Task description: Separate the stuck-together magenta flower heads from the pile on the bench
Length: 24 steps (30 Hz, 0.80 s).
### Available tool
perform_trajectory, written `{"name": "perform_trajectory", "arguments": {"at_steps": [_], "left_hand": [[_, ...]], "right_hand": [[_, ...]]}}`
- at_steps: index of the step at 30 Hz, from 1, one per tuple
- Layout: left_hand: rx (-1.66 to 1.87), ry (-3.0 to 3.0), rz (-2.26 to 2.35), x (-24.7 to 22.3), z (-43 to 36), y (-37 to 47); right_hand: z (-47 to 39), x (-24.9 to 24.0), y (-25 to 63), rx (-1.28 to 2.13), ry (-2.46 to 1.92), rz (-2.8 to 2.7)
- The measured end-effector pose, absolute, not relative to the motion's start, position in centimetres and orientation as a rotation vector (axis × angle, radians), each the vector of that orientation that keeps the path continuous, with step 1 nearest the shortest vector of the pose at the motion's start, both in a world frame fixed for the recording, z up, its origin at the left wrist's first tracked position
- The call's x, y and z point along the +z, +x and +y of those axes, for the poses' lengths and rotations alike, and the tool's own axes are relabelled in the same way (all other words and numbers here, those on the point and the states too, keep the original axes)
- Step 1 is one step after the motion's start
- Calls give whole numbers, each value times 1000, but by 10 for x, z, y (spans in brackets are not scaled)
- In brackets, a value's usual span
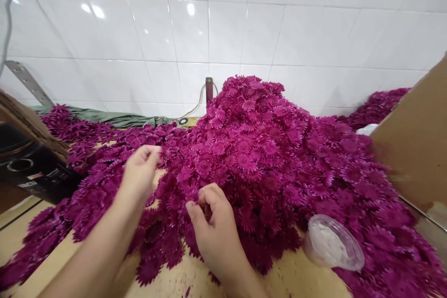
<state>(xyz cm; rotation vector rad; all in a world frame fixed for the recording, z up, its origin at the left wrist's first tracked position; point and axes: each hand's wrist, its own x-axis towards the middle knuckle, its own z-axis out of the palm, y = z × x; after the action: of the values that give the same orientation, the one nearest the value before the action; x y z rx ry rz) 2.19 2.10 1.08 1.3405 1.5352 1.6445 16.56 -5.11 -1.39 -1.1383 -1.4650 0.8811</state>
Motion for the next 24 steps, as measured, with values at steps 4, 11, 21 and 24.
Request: {"name": "perform_trajectory", "arguments": {"at_steps": [4,11,21,24], "left_hand": [[1538,1595,1501,9,32,5],[1370,2099,1283,8,-8,28],[969,1881,1068,14,-19,43],[971,1710,1042,16,-17,41]], "right_hand": [[-48,-13,177,1059,-1100,-1231],[-32,-12,173,1245,-937,-1104],[-29,-20,176,1115,-1098,-1336],[-32,-15,175,1136,-1075,-1346]]}}
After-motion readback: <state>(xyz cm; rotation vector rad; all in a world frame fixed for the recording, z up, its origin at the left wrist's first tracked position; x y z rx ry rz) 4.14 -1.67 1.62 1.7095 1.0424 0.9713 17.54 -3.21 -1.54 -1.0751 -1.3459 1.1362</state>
